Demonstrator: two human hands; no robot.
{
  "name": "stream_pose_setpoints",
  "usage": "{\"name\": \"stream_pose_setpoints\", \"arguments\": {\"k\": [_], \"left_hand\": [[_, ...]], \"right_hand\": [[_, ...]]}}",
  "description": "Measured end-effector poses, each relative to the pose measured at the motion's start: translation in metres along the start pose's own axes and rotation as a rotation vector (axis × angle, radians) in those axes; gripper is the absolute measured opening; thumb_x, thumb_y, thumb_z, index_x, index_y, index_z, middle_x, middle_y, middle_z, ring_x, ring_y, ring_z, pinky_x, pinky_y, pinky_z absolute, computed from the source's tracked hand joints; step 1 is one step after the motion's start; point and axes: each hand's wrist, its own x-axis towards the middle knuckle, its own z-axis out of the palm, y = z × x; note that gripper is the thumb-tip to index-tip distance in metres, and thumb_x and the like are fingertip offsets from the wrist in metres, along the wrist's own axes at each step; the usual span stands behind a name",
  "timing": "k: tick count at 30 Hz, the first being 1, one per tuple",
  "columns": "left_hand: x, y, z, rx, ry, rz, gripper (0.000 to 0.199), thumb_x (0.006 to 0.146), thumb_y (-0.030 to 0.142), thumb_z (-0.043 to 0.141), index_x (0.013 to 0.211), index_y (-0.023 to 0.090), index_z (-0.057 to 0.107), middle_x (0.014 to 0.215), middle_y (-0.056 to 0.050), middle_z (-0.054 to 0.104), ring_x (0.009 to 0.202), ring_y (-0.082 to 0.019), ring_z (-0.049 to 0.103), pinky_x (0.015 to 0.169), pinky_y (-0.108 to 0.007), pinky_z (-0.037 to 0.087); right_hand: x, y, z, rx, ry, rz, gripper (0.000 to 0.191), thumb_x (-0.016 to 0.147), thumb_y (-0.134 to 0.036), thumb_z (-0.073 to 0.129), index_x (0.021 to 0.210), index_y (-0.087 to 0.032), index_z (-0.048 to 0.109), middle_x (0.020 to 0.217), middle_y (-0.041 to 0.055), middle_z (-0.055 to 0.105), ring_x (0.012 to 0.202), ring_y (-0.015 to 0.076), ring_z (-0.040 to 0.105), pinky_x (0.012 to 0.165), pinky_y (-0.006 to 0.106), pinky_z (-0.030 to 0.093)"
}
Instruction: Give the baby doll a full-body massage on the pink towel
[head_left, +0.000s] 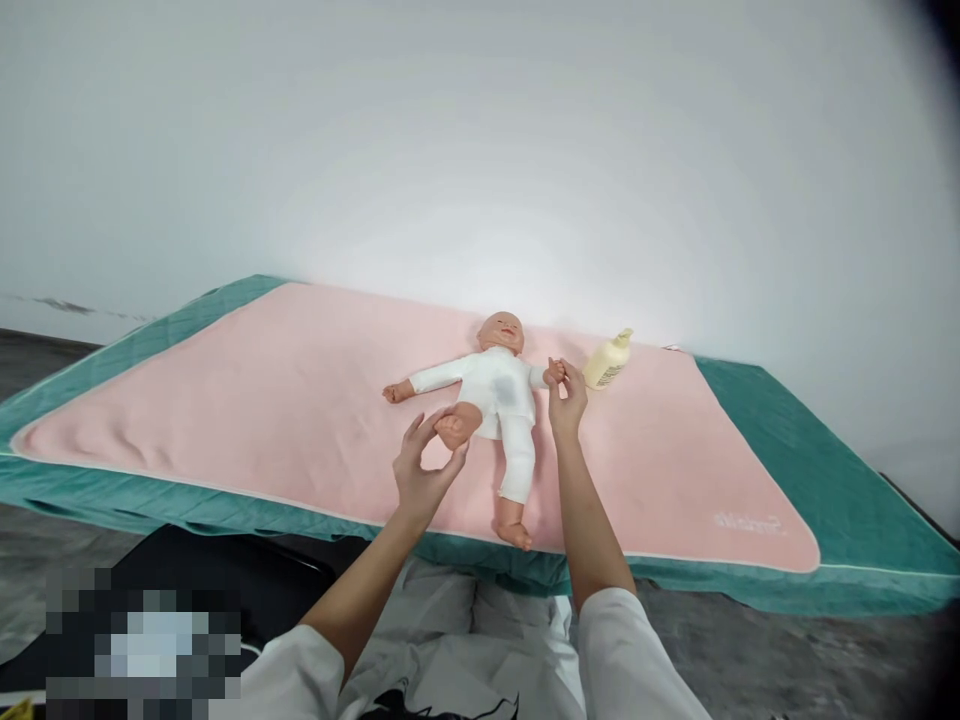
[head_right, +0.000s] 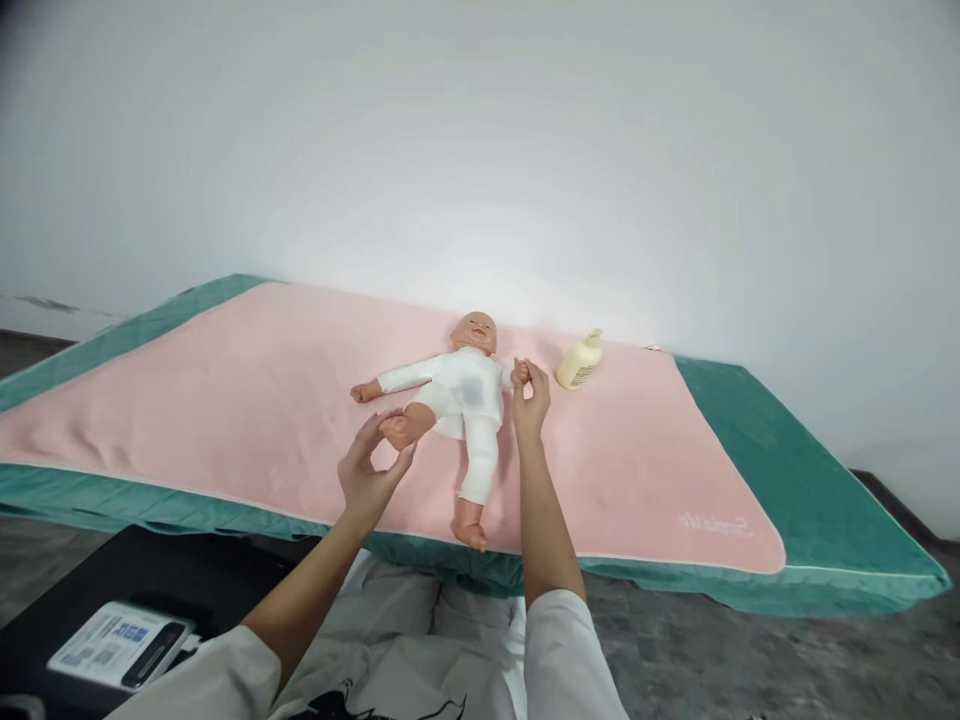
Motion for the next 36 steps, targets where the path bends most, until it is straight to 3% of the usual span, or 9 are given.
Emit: {"name": "stream_pose_setpoints", "arguments": {"k": [7,14,25,31,36], "left_hand": [[0.04,0.008,0.026,-0.038,-0.079,-0.062,0.045,0.079,0.027,0.069,0.123,0.021,0.058,0.118,-0.007,0.068,0.108,-0.023,0.066,0.103,-0.045,0.048],[0.043,-0.005,0.046,-0.127,-0.126,-0.108,0.042,0.08,0.025,0.067,0.12,0.019,0.058,0.119,-0.008,0.067,0.11,-0.023,0.065,0.101,-0.041,0.051],[0.035,-0.007,0.043,-0.148,-0.12,-0.129,0.042,0.079,0.026,0.069,0.118,0.018,0.058,0.122,-0.01,0.065,0.117,-0.025,0.061,0.101,-0.043,0.051],[0.026,-0.007,0.029,-0.092,-0.104,-0.038,0.042,0.079,0.026,0.07,0.118,0.021,0.056,0.116,-0.006,0.068,0.109,-0.023,0.066,0.107,-0.048,0.046],[0.003,-0.023,0.014,-0.091,-0.073,0.021,0.044,0.08,0.027,0.071,0.12,0.021,0.054,0.116,-0.007,0.069,0.111,-0.024,0.065,0.111,-0.052,0.04]], "right_hand": [[-0.006,-0.006,0.008,-0.086,-0.222,-0.129,0.033,0.091,-0.029,0.049,0.121,-0.021,0.062,0.12,0.0104,0.065,0.113,0.0205,0.06,0.1,0.041,0.049],[-0.015,-0.003,0.013,-0.147,-0.363,-0.212,0.034,0.093,-0.025,0.045,0.123,-0.024,0.061,0.124,0.0079,0.064,0.117,0.0185,0.057,0.104,0.04,0.047],[-0.015,0.003,0.01,-0.124,-0.326,-0.183,0.032,0.093,-0.026,0.046,0.121,-0.024,0.061,0.121,0.0086,0.064,0.116,0.0189,0.058,0.103,0.04,0.048],[-0.007,0.009,0.0,-0.08,-0.15,-0.007,0.037,0.088,-0.033,0.053,0.122,-0.019,0.058,0.12,0.0113,0.063,0.112,0.0204,0.06,0.1,0.04,0.048],[0.002,0.024,-0.017,-0.13,-0.041,0.175,0.049,0.084,-0.035,0.053,0.129,-0.017,0.048,0.132,0.0149,0.056,0.116,0.0227,0.058,0.096,0.039,0.05]]}}
